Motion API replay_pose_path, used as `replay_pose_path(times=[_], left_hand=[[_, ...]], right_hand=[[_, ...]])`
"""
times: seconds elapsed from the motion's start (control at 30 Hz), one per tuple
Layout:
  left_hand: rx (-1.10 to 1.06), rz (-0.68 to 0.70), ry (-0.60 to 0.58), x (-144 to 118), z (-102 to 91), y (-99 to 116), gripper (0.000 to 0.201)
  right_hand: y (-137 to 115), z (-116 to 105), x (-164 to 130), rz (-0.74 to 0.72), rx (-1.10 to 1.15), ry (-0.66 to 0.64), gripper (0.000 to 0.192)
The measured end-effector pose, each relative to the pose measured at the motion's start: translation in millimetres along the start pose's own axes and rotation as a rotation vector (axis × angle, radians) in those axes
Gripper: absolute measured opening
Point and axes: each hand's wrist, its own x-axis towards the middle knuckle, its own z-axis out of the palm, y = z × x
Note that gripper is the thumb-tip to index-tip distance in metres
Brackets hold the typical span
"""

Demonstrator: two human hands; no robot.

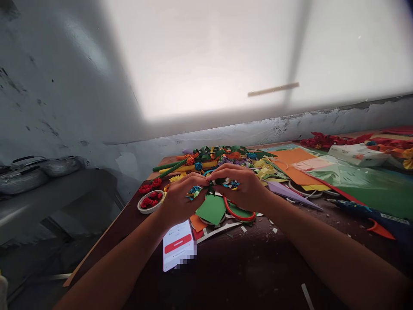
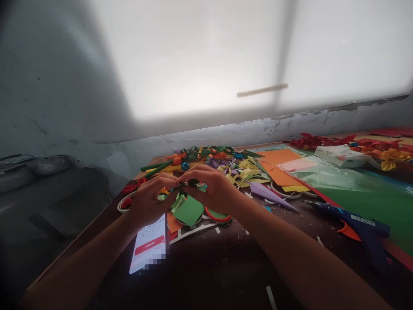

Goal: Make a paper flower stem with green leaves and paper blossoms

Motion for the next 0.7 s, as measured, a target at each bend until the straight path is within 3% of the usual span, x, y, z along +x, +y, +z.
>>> replay_pose_path(times=[0.27,0.7], left_hand=[[0.073,0.081,0.075,-0.6,-3.8,0.6,0.014],[0.089,0.174,0.051,1.2,-8.1,4.3,0.020]], right_hand=[[-5.3,3.6,-0.5,0.121,0.029,0.196,0.013],[-8.1,5.5,-1.5,0.120,0.101,0.178,0.016]])
